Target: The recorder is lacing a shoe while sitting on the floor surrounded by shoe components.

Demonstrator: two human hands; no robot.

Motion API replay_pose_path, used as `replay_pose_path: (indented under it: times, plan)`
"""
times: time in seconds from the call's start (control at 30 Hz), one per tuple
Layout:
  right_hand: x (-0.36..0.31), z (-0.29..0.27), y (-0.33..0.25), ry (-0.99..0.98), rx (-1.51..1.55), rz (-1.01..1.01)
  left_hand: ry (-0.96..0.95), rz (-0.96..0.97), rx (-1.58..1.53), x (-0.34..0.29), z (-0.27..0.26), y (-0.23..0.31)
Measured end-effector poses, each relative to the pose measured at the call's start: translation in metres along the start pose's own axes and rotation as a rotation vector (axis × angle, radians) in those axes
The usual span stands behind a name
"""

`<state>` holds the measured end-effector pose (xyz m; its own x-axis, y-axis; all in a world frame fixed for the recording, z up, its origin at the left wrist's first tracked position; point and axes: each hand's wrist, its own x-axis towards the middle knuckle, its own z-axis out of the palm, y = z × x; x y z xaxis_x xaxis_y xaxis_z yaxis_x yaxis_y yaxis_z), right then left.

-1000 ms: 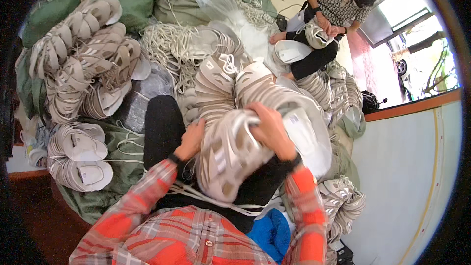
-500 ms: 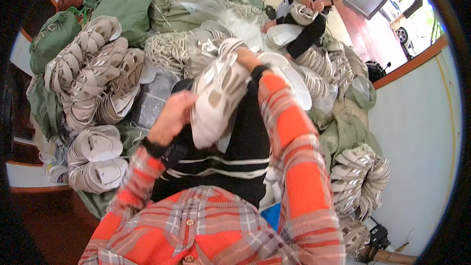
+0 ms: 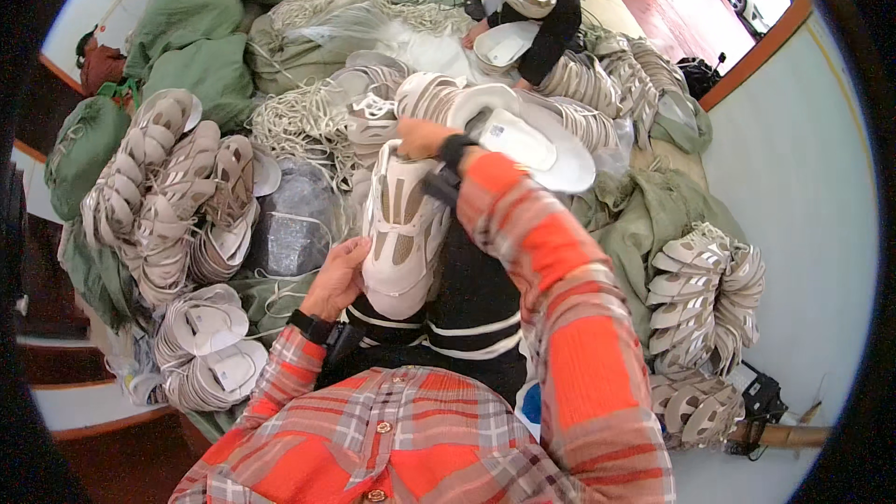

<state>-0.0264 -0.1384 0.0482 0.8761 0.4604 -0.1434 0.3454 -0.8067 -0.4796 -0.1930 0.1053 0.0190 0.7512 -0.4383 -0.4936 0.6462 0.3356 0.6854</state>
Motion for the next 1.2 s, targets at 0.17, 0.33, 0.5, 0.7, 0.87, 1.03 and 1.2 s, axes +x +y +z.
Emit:
replay_pose_path:
  times: [0.17, 0.33, 0.5, 0.7, 0.87, 1.03, 1.2]
  plan:
    - [-0.041, 0.003, 0.038, 0.045, 0.473, 0.054, 0.015, -0.198, 0.537, 0.019, 0.012, 0.034]
    - [-0.020, 0.015, 0.026, 0.116, 0.276, 0.123, 0.008, 0.738, 1.289, 0.103, 0.024, 0.114]
    - [-0.023, 0.004, -0.028, 0.137, 0.259, 0.132, -0.195, 0.417, 0.900, 0.164, 0.031, 0.093]
    - [-0.052, -0.020, 0.001, 0.092, 0.321, 0.042, -0.211, 0.490, 0.935, 0.141, 0.000, 0.114]
    - [-0.047, -0.017, -0.007, 0.204, 0.381, -0.273, -0.250, 0.480, 0.889, 0.124, 0.002, 0.129]
    - [0.000, -0.058, -0.012, 0.265, 0.305, -0.219, -0.270, 0.550, 1.009, 0.116, 0.014, 0.133]
    - [-0.004, -0.024, 0.028, 0.282, -0.272, -0.317, -0.209, 0.413, 0.918, 0.133, 0.015, 0.123]
